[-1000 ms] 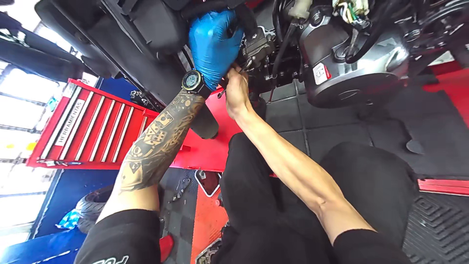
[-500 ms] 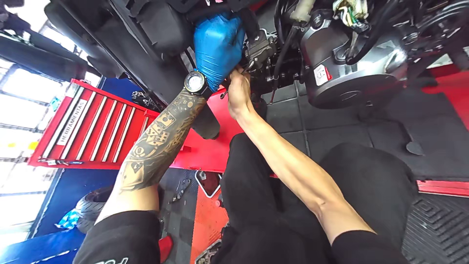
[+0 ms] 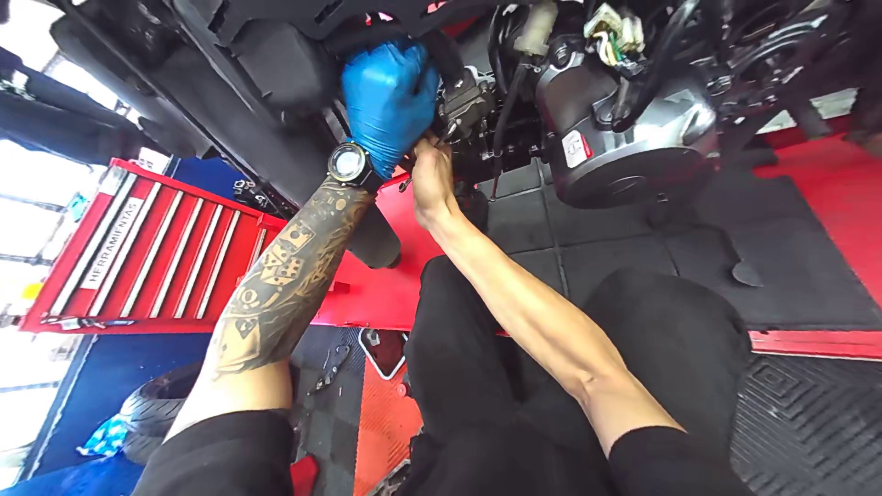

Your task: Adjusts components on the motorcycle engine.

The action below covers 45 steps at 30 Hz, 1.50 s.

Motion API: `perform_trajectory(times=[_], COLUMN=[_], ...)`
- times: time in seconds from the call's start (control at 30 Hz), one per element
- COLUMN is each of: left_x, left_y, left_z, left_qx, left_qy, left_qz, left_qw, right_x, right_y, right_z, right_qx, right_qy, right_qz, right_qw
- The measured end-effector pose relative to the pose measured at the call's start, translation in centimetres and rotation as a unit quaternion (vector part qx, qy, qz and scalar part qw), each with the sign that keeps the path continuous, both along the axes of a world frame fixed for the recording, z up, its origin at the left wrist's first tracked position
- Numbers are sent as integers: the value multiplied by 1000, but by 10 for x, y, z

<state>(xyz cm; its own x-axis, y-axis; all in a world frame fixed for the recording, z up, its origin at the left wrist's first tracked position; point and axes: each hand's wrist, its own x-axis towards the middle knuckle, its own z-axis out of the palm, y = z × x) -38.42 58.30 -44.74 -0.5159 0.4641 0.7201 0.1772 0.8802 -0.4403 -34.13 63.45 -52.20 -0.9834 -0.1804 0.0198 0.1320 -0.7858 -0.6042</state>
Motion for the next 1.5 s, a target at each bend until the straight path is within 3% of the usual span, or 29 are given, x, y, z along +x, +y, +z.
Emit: perform_trajectory(times=[0.1, 0.3, 0.73, 0.93, 1.03, 1.5], left_x=[6, 4, 7, 5, 4, 3], left_y=[0, 2, 3, -2, 0, 3], left_z=[2, -1, 4, 0, 0, 1], left_qx=[-16, 36, -48, 19, 48, -2], left_qy=[-29, 17, -25, 13, 3, -8], left_qz=[7, -31, 45, -39, -26, 9], left_qw=[999, 999, 998, 999, 999, 1000], right_x=[0, 0, 4, 9, 2, 3], right_y=[1, 3, 8, 13, 8, 7], right_z=[0, 1, 6, 1, 5, 6], right_qx=[18, 75, -31, 25, 7, 31], right_qy=[-2, 3, -16, 5, -7, -21], right_qz=[3, 4, 36, 46, 32, 25], right_qw=[1000, 997, 999, 999, 999, 999])
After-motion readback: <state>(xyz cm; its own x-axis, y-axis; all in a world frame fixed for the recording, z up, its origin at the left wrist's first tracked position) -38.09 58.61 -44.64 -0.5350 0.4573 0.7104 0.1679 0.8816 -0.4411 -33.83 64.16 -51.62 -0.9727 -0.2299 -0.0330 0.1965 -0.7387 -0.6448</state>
